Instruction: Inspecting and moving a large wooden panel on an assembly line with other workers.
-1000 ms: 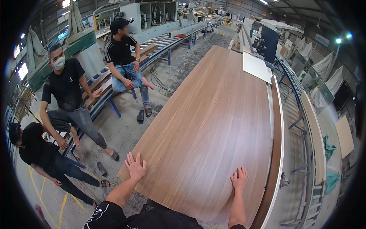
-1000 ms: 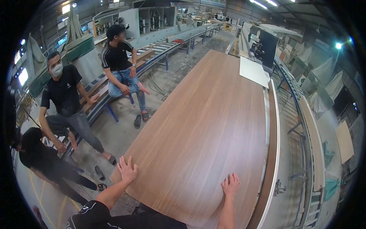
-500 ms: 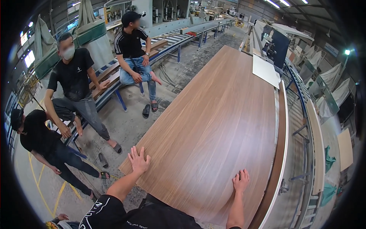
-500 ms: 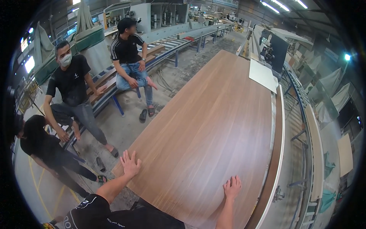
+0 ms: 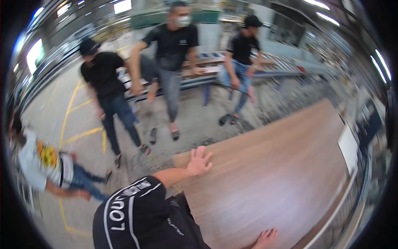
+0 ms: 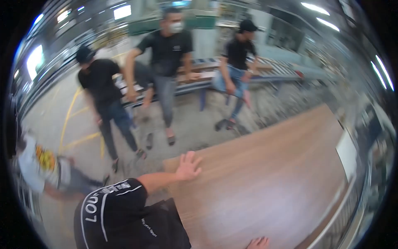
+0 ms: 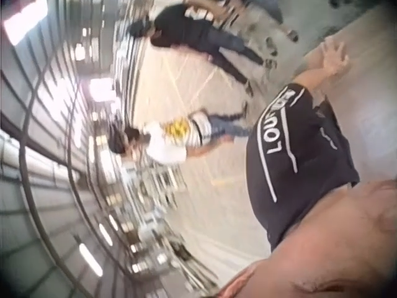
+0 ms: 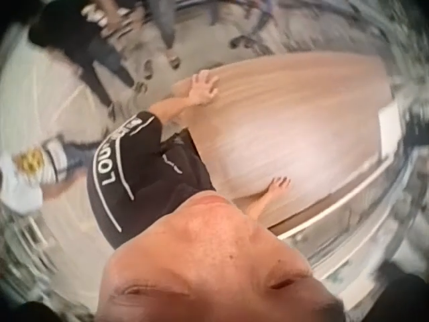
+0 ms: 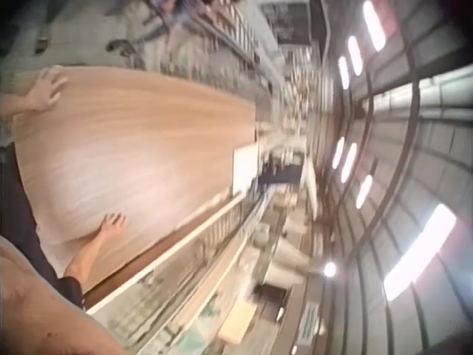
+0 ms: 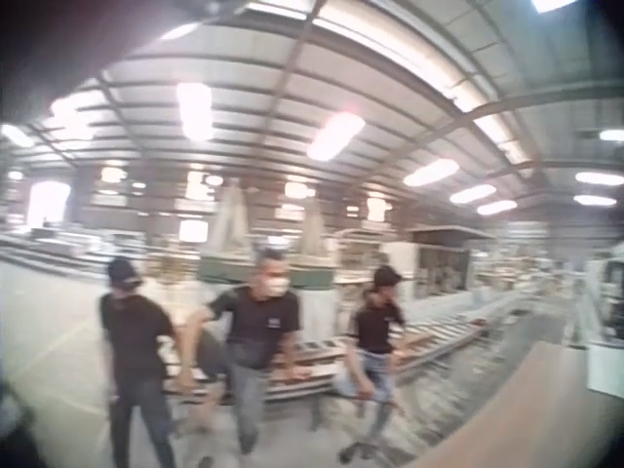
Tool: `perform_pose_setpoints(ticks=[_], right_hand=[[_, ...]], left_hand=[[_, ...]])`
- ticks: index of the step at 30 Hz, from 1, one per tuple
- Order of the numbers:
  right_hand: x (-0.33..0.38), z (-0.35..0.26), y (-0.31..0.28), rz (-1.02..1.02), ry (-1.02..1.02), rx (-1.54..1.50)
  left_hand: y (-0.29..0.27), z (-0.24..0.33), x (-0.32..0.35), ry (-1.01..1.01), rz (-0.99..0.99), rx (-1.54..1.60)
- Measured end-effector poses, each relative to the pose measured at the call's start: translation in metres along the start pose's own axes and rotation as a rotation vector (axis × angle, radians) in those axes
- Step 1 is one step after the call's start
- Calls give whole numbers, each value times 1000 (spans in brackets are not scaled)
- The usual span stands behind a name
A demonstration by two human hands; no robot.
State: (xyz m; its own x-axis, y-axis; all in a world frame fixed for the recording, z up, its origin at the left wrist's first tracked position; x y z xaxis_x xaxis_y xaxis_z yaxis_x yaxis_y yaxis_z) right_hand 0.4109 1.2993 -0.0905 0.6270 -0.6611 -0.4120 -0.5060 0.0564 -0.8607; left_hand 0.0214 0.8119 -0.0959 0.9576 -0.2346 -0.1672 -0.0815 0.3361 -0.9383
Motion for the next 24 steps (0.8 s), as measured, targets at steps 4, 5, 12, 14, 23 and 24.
perform_pose_setpoints(ticks=[4,5,12,14,23,24], right_hand=[[2,-31,-9,-121,-165,186],[-1,-27,-9,-105,-115,122],[-4,39,32,-66,238,-422],[-9,-1,15,-17,92,-275],[-12,-10,-2,67,-43,-38],[-8,-4,-6,86,-7,-13]], left_hand=[[1,-9,5,-83,-41,56],[-1,-8,5,-77,-38,43],[-10,-5,-1,-66,-46,47],[-11,-11,-2,-65,-6,70],[-6,-15,6,-92,-24,61],[-6,-9,8,-48,-39,74]])
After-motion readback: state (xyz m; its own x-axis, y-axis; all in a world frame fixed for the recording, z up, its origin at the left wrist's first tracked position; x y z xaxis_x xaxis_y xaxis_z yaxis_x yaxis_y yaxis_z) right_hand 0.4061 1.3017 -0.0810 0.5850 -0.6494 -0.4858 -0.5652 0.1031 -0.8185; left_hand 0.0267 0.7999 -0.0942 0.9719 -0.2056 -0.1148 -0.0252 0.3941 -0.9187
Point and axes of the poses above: each hand's wrist, its own x-axis away from the middle knuckle, its own y-axis out of the palm, z = x × y, the point moved 10 cm from there along -x, towards the middle knuckle, and after that the axes turned 5 degrees about z, right-handed, at the moved point
